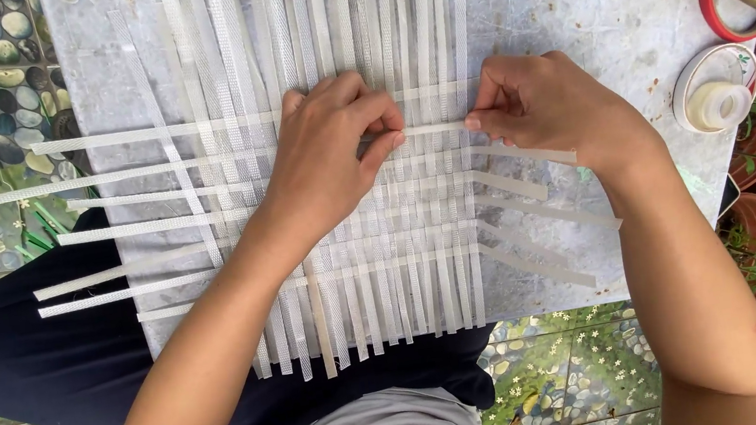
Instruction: Weaving white plastic strips together on a flat board to create a woven mat or base.
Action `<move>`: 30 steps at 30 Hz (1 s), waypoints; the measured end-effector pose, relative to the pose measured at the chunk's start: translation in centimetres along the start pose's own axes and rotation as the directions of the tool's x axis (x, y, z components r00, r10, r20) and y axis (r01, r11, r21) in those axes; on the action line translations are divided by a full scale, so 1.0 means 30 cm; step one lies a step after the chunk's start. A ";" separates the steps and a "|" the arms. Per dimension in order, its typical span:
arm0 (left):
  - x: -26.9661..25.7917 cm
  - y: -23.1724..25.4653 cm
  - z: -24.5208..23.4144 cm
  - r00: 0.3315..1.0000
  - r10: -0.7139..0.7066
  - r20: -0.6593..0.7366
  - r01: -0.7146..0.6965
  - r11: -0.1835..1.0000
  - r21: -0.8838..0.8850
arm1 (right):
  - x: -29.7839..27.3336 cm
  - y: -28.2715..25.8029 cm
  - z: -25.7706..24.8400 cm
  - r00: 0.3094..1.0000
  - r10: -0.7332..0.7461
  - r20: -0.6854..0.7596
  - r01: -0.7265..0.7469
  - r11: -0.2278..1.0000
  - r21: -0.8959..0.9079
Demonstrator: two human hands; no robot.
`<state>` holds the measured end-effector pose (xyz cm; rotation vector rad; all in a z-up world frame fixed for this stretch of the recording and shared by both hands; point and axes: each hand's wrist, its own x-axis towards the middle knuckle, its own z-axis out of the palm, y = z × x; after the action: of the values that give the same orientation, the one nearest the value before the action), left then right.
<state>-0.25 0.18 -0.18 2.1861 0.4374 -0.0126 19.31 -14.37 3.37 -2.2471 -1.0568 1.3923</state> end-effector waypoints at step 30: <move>-0.004 0.052 0.008 0.997 -0.016 -0.071 0.019 0.999 0.040 | 0.002 0.004 0.007 0.996 0.075 -0.043 -0.076 0.997 -0.019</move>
<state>0.18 -0.90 0.92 2.2281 0.5004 0.0471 19.20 -14.45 3.16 -2.3431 -0.9861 1.3628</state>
